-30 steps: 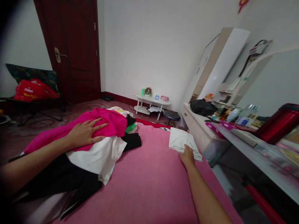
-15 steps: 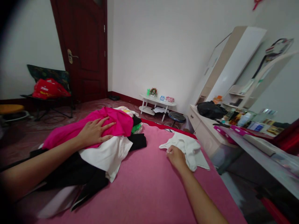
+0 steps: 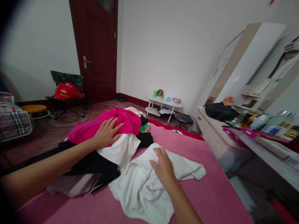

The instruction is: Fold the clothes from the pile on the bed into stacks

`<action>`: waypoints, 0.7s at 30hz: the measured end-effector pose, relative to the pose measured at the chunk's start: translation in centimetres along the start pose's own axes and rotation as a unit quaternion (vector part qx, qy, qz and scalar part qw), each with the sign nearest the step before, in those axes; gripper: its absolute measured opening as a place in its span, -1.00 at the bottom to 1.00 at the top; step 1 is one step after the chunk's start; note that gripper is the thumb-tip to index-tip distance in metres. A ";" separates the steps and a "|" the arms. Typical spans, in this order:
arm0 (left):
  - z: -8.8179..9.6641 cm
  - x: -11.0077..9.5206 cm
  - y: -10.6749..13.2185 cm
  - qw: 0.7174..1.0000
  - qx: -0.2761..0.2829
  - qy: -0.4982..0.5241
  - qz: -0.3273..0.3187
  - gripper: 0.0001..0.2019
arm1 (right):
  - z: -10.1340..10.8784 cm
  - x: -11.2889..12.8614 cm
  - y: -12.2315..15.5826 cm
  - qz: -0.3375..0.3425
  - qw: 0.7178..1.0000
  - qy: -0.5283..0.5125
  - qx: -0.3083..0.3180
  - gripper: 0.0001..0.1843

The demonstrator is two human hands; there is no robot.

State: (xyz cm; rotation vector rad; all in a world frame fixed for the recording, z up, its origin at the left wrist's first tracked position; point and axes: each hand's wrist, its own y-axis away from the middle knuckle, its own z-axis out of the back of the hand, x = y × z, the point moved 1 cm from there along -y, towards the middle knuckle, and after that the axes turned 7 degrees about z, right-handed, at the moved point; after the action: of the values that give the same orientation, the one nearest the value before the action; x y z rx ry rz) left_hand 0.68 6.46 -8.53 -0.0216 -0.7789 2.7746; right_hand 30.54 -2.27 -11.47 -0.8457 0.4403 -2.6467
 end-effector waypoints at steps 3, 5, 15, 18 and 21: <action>0.2 -1.8 2.0 0.999 -0.011 0.021 -0.041 -0.50 | -0.4 -3.1 -0.4 -0.056 0.997 0.042 0.011 -0.42; 0.6 -3.3 3.6 0.995 0.013 0.048 -0.088 -0.53 | -0.8 -2.8 -0.4 -0.066 0.992 0.097 0.038 -0.37; 0.2 -11.2 9.3 0.938 0.201 0.253 -0.126 -0.57 | -2.3 0.0 0.1 -0.063 0.972 0.227 0.021 -0.72; 0.2 -12.9 10.2 0.907 0.228 0.341 -0.096 -0.83 | -1.8 -1.0 0.6 -0.056 0.989 0.120 -0.067 -0.74; 1.7 -14.6 11.3 0.867 0.238 0.411 -0.153 -0.84 | -0.4 -2.4 0.6 -0.065 0.980 0.002 -0.190 -0.77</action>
State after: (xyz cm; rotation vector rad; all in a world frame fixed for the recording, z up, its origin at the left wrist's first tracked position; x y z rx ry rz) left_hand 11.94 -7.38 -13.72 -0.8391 0.1212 2.2282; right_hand 32.26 -1.83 -13.24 -1.0079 0.9454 -2.7259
